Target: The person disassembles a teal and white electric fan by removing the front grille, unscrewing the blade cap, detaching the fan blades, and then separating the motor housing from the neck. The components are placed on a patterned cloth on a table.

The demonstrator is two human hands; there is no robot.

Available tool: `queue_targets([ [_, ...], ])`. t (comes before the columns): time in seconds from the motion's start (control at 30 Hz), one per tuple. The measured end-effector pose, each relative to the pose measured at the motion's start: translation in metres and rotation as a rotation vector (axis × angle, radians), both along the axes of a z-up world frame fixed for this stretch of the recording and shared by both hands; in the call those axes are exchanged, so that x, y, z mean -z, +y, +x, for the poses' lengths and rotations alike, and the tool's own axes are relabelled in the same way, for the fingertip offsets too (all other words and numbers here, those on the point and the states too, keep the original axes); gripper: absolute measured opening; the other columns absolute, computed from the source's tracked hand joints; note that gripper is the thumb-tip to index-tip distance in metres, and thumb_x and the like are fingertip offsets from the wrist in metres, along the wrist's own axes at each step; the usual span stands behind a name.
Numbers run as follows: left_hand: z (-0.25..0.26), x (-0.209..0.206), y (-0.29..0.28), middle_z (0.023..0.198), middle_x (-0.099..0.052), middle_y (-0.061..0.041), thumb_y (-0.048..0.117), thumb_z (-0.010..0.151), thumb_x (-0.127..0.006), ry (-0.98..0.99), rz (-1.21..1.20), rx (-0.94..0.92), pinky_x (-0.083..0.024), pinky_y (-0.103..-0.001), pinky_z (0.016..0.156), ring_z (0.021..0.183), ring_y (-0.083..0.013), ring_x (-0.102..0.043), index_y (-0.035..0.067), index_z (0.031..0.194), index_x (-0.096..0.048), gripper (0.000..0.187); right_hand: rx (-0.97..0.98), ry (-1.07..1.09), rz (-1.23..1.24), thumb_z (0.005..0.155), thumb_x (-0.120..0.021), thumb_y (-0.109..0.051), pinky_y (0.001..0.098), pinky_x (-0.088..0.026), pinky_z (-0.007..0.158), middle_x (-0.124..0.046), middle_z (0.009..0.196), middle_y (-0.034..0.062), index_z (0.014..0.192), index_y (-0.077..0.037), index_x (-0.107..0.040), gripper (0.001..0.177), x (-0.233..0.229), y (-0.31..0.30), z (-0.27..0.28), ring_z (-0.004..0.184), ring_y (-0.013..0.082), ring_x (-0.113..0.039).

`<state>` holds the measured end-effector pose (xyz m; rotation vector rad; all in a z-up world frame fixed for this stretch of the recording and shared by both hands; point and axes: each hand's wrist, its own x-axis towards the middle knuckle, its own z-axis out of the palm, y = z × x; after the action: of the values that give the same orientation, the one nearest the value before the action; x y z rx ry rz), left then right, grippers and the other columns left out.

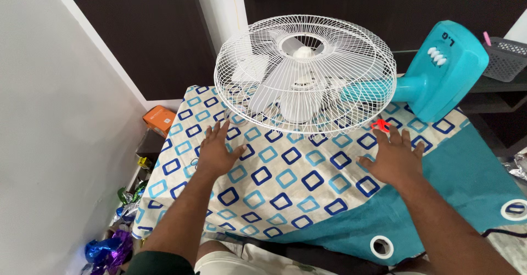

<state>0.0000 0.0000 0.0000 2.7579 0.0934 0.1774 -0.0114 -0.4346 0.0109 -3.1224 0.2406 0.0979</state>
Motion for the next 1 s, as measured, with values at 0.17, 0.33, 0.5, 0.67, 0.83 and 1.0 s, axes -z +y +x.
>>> queue_targets([
  [0.17, -0.019, -0.012, -0.021, 0.165, -0.026, -0.024, 0.046, 0.083, -0.079, -0.139, -0.136, 0.059, -0.023, -0.055, 0.122, 0.154, -0.0448, -0.015, 0.009, 0.16, -0.027, 0.101, -0.067, -0.249, 0.245, 0.075, -0.081, -0.053, 0.0646, -0.028, 0.117, -0.03, 0.166, 0.0133, 0.158, -0.019, -0.033, 0.101, -0.001, 0.003, -0.019, 0.153, 0.0355, -0.029],
  [0.33, -0.03, -0.017, -0.044, 0.165, -0.025, -0.025, 0.041, 0.082, -0.081, -0.267, -0.199, -0.01, -0.022, -0.055, 0.121, 0.154, -0.0464, -0.014, 0.008, 0.159, -0.027, 0.099, -0.112, -0.388, 0.632, 0.076, -0.082, -0.044, 0.0486, -0.043, 0.114, -0.047, 0.155, 0.0211, 0.156, -0.011, -0.038, 0.097, 0.0, 0.0, -0.021, 0.143, 0.0378, -0.047],
  [0.5, -0.025, -0.014, -0.06, 0.161, -0.033, -0.028, 0.029, 0.089, -0.078, -0.464, -0.411, -0.106, -0.022, -0.054, 0.122, 0.152, -0.0495, -0.02, 0.0, 0.158, -0.029, 0.089, -0.121, -0.44, 0.999, 0.085, -0.078, -0.04, 0.0454, -0.039, 0.113, -0.043, 0.159, 0.019, 0.155, -0.005, -0.037, 0.089, 0.01, -0.003, -0.014, 0.145, 0.0359, -0.042],
  [0.67, -0.016, -0.008, -0.066, 0.151, -0.053, -0.023, 0.028, 0.092, -0.072, -0.405, -0.711, -0.175, -0.045, -0.044, 0.114, 0.138, -0.0371, -0.056, 0.004, 0.154, -0.04, 0.074, 0.022, -0.345, 1.489, 0.093, -0.063, -0.047, 0.0501, -0.039, 0.11, -0.05, 0.153, 0.0142, 0.152, -0.008, -0.041, 0.074, 0.011, -0.012, -0.004, 0.143, 0.0299, -0.044],
  [0.83, -0.013, -0.01, -0.071, 0.147, -0.054, -0.022, 0.022, 0.101, -0.064, -0.386, -0.907, -0.153, -0.049, -0.043, 0.103, 0.129, -0.0375, -0.056, 0.003, 0.156, -0.039, 0.063, 0.15, -0.362, 1.716, 0.097, -0.053, -0.055, 0.0493, -0.042, 0.106, -0.051, 0.15, 0.0131, 0.153, -0.012, -0.037, 0.073, 0.007, -0.016, 0.0, 0.138, 0.0293, -0.05],
  [1.0, -0.007, -0.02, -0.068, 0.135, -0.065, -0.017, 0.023, 0.102, -0.051, -0.208, -1.335, -0.188, -0.058, -0.038, 0.099, 0.119, -0.0272, -0.069, 0.005, 0.154, -0.037, 0.057, 0.079, -0.388, 1.757, 0.101, -0.046, -0.06, 0.0468, -0.043, 0.106, -0.05, 0.151, 0.0136, 0.156, -0.01, -0.034, 0.075, 0.006, -0.018, 0.001, 0.138, 0.0286, -0.051],
])
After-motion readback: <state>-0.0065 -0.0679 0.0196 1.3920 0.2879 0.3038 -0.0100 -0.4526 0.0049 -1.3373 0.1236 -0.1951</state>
